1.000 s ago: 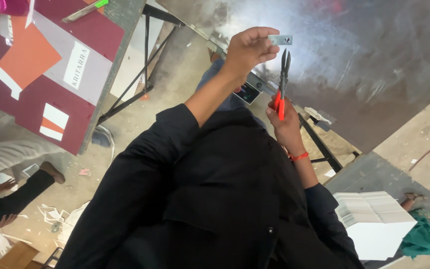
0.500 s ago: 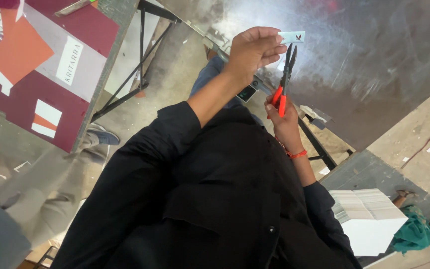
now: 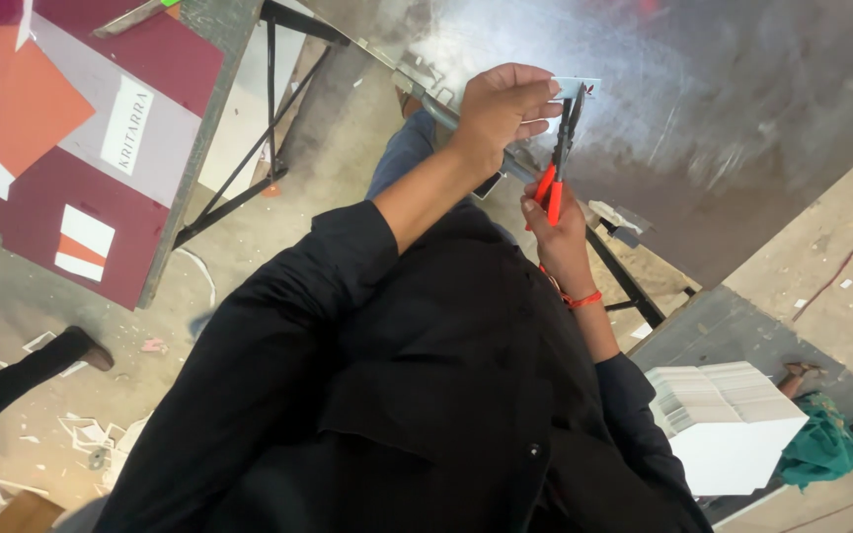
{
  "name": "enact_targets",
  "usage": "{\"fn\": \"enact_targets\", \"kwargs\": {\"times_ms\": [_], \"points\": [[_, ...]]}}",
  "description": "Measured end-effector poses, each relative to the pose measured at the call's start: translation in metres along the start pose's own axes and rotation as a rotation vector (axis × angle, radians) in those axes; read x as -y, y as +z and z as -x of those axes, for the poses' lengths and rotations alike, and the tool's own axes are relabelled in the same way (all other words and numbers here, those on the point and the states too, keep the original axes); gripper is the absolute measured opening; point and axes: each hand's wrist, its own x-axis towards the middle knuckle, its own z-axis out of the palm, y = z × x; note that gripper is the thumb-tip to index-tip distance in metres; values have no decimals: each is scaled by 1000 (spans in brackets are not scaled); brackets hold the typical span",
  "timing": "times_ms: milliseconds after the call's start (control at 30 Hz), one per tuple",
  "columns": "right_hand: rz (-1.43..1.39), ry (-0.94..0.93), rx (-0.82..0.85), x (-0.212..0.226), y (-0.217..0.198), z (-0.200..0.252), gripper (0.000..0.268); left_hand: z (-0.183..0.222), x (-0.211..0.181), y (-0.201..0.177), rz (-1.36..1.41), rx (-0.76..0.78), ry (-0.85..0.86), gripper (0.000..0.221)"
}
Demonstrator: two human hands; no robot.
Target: Cutting small metal pieces and hammering them onto a metal sheet.
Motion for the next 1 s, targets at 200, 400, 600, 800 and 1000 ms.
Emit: {"fn": "enact_targets", "kwargs": {"times_ms": [200, 400, 600, 800, 1000], "points": [[37, 26, -10, -5, 5, 1, 23, 1, 6, -4, -27, -27, -21, 20], [4, 34, -16, -1, 11, 3, 28, 4, 7, -7, -24, -33, -44, 19], [-14, 36, -19, 3, 15, 1, 39, 9, 3, -10, -38, -27, -29, 20], [74, -2, -5, -10, 15, 0, 43, 9, 3, -15, -47, -50, -27, 21], [23, 23, -10, -2, 21, 2, 43, 10, 4, -21, -63, -60, -3, 20]]}}
